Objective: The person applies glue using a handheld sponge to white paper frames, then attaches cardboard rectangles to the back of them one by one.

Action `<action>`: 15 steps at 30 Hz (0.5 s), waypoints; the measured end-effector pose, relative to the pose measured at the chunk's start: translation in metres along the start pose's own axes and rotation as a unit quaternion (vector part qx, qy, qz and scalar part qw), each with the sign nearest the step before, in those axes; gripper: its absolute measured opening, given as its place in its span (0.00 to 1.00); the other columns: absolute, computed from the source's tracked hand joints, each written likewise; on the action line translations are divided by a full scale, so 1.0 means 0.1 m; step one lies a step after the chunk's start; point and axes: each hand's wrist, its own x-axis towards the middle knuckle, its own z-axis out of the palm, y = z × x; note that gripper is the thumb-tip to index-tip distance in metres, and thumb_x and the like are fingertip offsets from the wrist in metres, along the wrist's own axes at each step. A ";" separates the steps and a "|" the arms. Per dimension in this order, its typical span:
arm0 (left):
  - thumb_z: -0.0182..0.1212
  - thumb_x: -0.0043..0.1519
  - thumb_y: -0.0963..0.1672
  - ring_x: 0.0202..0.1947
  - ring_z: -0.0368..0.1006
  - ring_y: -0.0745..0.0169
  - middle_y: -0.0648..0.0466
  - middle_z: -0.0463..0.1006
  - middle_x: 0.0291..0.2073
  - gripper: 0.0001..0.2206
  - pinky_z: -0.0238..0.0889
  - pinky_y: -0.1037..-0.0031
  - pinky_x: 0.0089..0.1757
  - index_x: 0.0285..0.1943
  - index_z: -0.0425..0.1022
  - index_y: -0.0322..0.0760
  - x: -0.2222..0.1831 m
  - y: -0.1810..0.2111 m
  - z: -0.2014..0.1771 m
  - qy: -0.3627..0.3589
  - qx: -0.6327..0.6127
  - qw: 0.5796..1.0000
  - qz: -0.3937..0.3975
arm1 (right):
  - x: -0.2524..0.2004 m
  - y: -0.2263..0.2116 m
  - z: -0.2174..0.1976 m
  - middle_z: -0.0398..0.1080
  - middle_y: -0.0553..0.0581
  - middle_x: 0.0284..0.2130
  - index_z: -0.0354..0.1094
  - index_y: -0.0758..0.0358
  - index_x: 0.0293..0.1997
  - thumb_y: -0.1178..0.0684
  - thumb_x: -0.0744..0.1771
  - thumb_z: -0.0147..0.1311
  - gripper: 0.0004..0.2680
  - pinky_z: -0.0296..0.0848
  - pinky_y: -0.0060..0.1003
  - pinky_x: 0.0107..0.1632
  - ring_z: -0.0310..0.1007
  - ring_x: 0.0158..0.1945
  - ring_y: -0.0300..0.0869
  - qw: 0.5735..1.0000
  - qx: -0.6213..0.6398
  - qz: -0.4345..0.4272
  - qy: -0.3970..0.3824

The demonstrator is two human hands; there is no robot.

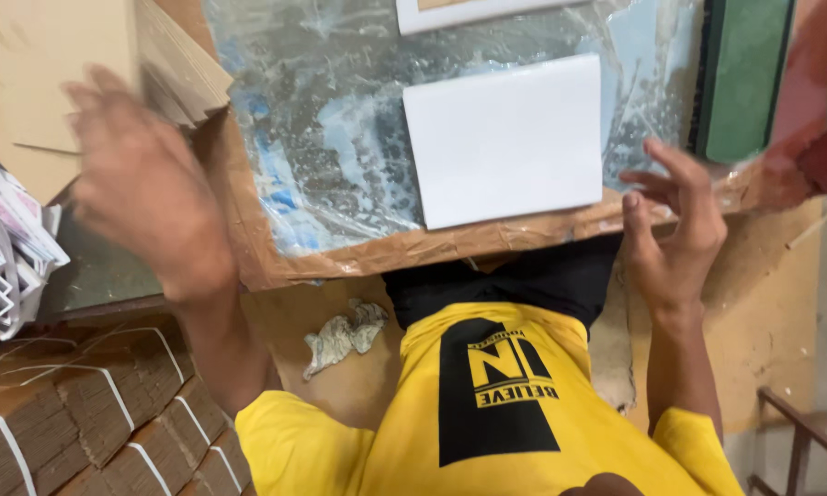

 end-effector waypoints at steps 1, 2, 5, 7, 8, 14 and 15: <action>0.67 0.62 0.40 0.42 0.83 0.52 0.46 0.82 0.54 0.17 0.77 0.69 0.38 0.61 0.79 0.39 0.01 -0.01 0.07 -0.005 0.028 1.000 0.013 | 0.04 -0.03 0.00 0.69 0.65 0.61 0.60 0.69 0.67 0.67 0.74 0.54 0.13 0.80 0.35 0.54 0.80 0.54 0.48 1.000 0.004 -0.003 0.001; 0.68 0.63 0.41 0.47 0.83 0.52 0.48 0.81 0.56 0.17 0.78 0.70 0.40 0.62 0.78 0.42 0.07 -0.05 0.13 -0.010 0.052 0.998 0.032 | 0.07 -0.05 0.01 0.69 0.66 0.61 0.60 0.70 0.67 0.67 0.73 0.54 0.13 0.80 0.35 0.54 0.80 0.54 0.48 1.000 0.007 0.000 0.005; 0.68 0.67 0.38 0.52 0.81 0.54 0.47 0.80 0.57 0.17 0.78 0.73 0.50 0.65 0.77 0.39 0.11 -0.32 0.05 -0.065 -0.029 0.992 0.102 | 0.01 -0.02 -0.02 0.69 0.66 0.60 0.62 0.70 0.65 0.68 0.72 0.53 0.13 0.80 0.35 0.53 0.80 0.53 0.48 1.000 0.013 0.007 -0.008; 0.69 0.66 0.39 0.51 0.81 0.57 0.49 0.82 0.54 0.15 0.78 0.71 0.50 0.62 0.79 0.41 0.11 -0.52 -0.08 -0.106 -0.077 0.984 0.118 | -0.03 0.04 -0.02 0.71 0.65 0.58 0.63 0.71 0.64 0.68 0.72 0.53 0.12 0.80 0.35 0.53 0.81 0.52 0.47 1.000 0.021 0.016 -0.012; 0.70 0.65 0.39 0.50 0.82 0.58 0.50 0.83 0.52 0.14 0.77 0.71 0.49 0.60 0.80 0.41 0.13 -0.60 -0.14 -0.111 -0.085 0.982 0.125 | -0.02 0.08 0.02 0.72 0.65 0.57 0.63 0.71 0.63 0.68 0.72 0.53 0.12 0.79 0.34 0.52 0.81 0.51 0.47 0.999 0.029 0.018 -0.011; 0.62 0.71 0.36 0.30 0.78 0.59 0.49 0.82 0.34 0.04 0.70 0.68 0.33 0.46 0.82 0.32 0.13 -0.75 -0.17 -0.090 -0.103 0.987 0.081 | -0.04 0.11 0.11 0.75 0.63 0.51 0.67 0.69 0.62 0.69 0.72 0.52 0.11 0.79 0.33 0.49 0.82 0.48 0.45 0.999 0.015 -0.012 0.034; 0.60 0.74 0.35 0.26 0.75 0.59 0.49 0.80 0.29 0.07 0.68 0.67 0.30 0.43 0.81 0.30 0.12 -0.75 -0.18 -0.072 -0.097 0.992 0.030 | -0.05 0.09 0.10 0.75 0.63 0.51 0.68 0.69 0.62 0.69 0.72 0.53 0.11 0.79 0.33 0.48 0.82 0.47 0.45 0.999 -0.004 -0.024 0.036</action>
